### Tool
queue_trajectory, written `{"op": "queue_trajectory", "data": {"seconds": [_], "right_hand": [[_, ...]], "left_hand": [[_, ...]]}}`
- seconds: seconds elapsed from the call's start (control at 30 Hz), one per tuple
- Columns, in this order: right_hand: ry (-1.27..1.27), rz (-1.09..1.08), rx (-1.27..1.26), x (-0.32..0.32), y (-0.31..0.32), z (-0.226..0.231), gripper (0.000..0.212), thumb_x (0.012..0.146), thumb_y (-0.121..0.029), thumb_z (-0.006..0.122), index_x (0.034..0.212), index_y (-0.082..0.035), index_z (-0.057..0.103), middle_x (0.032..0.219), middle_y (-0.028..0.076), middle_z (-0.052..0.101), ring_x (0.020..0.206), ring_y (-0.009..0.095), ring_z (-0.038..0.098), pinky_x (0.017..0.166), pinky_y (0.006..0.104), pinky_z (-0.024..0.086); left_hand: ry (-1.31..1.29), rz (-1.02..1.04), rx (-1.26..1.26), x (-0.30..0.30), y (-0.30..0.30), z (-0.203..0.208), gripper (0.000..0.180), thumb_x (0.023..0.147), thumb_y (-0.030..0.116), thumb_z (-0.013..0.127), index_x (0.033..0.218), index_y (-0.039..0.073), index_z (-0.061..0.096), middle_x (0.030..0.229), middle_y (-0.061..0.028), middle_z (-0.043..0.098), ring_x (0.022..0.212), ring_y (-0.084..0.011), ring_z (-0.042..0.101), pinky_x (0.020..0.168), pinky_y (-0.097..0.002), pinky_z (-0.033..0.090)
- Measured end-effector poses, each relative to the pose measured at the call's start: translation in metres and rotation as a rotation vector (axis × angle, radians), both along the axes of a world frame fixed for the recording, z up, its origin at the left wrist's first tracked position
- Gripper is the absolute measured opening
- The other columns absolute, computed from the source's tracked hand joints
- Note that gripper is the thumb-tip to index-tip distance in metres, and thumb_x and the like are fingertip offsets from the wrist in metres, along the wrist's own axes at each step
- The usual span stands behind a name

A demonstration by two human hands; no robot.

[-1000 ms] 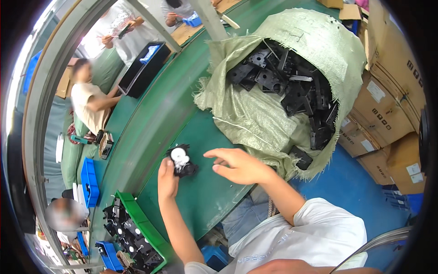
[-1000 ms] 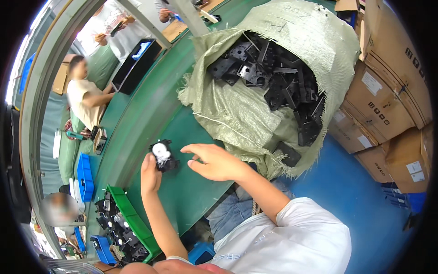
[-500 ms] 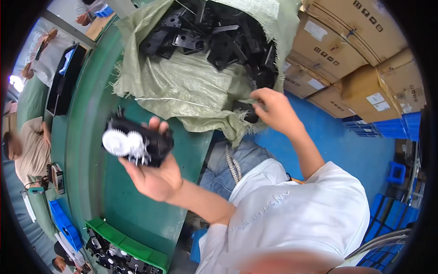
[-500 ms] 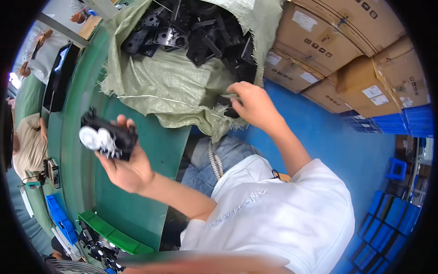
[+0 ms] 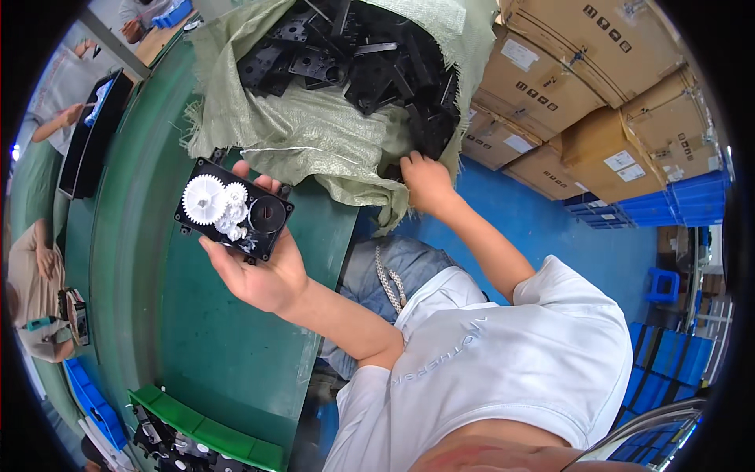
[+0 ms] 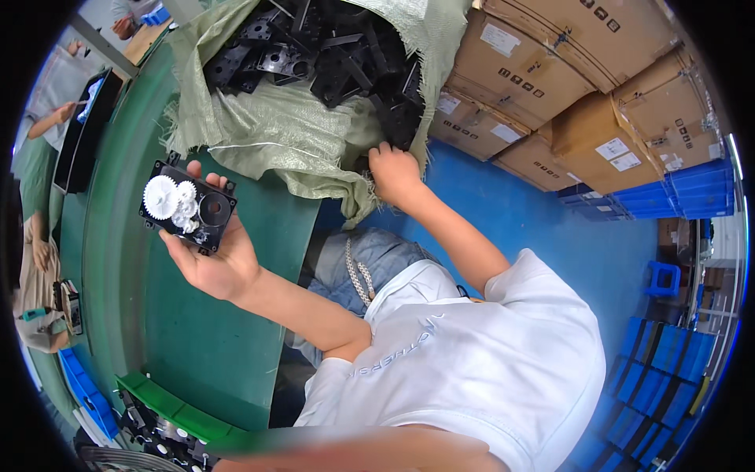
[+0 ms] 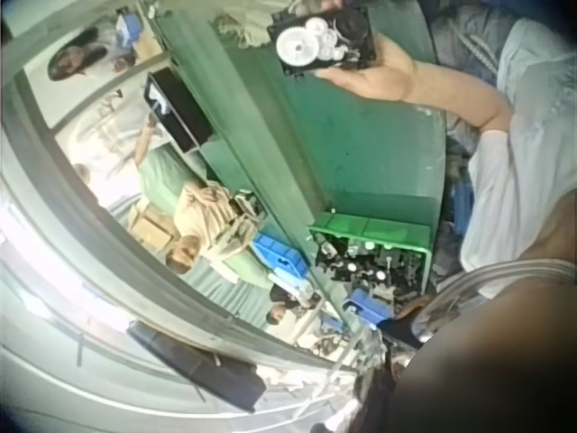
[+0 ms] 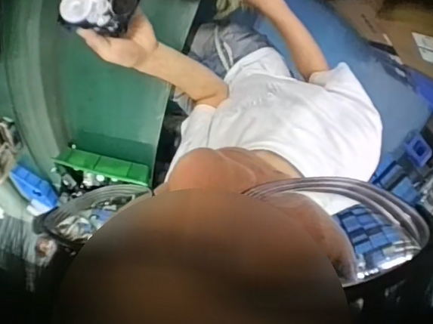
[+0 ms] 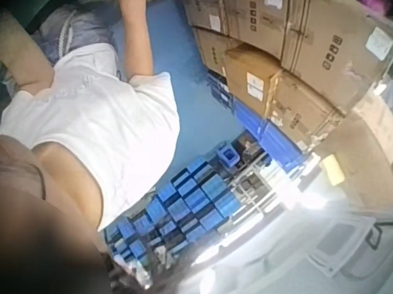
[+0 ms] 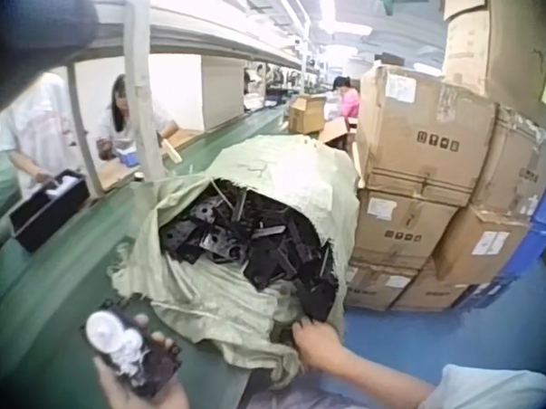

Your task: Assembling small mechanical components at a factory workstation.

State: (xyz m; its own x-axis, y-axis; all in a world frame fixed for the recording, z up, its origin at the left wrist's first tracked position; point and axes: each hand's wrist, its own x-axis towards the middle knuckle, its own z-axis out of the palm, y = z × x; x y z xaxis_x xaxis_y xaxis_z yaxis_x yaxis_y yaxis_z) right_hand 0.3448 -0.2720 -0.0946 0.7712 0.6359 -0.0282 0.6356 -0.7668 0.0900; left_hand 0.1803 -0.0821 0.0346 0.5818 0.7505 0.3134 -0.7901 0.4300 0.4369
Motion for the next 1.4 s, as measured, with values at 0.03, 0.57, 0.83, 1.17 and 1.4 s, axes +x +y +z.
{"op": "queue_trajectory", "data": {"seconds": [0.03,0.57,0.83,1.17,1.4], "right_hand": [[0.034,-0.001,0.045,-0.001,-0.002,0.006,0.043,0.068,-0.009,0.069,0.108,-0.003,0.056,0.102,0.015,0.061,0.081,0.034,0.062,0.071,0.0408,0.052],[0.091,0.182,0.068,0.002,-0.002,0.0,0.038,0.068,-0.008,0.069,0.103,-0.004,0.056,0.097,0.015,0.063,0.086,0.035,0.063,0.071,0.0422,0.052],[0.025,0.189,0.409,-0.005,-0.01,0.056,0.054,0.068,-0.015,0.074,0.117,-0.002,0.056,0.106,0.016,0.065,0.086,0.033,0.065,0.071,0.0393,0.052],[0.781,0.284,1.57,-0.018,0.014,0.136,0.075,0.069,-0.001,0.067,0.138,-0.007,0.036,0.126,0.018,0.058,0.075,0.023,0.068,0.06,0.032,0.056],[1.472,0.841,1.621,-0.038,0.069,0.12,0.068,0.075,-0.008,0.061,0.137,-0.012,0.031,0.148,0.019,0.033,0.093,0.034,0.065,0.069,0.0378,0.059]], "left_hand": [[0.016,0.012,0.005,-0.002,0.001,-0.001,0.055,0.102,0.037,0.031,0.144,0.001,0.032,0.129,-0.0276,0.05,0.107,-0.0356,0.059,0.094,-0.0465,0.049],[0.145,0.12,0.055,-0.011,-0.002,-0.005,0.051,0.101,0.031,0.038,0.143,0.002,0.035,0.132,-0.0283,0.049,0.111,-0.033,0.057,0.099,-0.0463,0.046],[0.152,0.166,0.136,-0.013,-0.005,-0.005,0.049,0.1,0.03,0.04,0.141,0.002,0.036,0.131,-0.0285,0.05,0.114,-0.0339,0.056,0.099,-0.0459,0.046],[0.234,0.28,0.24,-0.013,-0.006,-0.02,0.05,0.098,0.029,0.047,0.138,0.001,0.037,0.129,-0.0274,0.051,0.112,-0.033,0.058,0.094,-0.041,0.049],[0.319,0.307,0.184,-0.042,-0.015,0.002,0.059,0.089,0.025,0.06,0.137,0.01,0.029,0.123,-0.0183,0.053,0.104,-0.0227,0.053,0.095,-0.0326,0.037]]}}
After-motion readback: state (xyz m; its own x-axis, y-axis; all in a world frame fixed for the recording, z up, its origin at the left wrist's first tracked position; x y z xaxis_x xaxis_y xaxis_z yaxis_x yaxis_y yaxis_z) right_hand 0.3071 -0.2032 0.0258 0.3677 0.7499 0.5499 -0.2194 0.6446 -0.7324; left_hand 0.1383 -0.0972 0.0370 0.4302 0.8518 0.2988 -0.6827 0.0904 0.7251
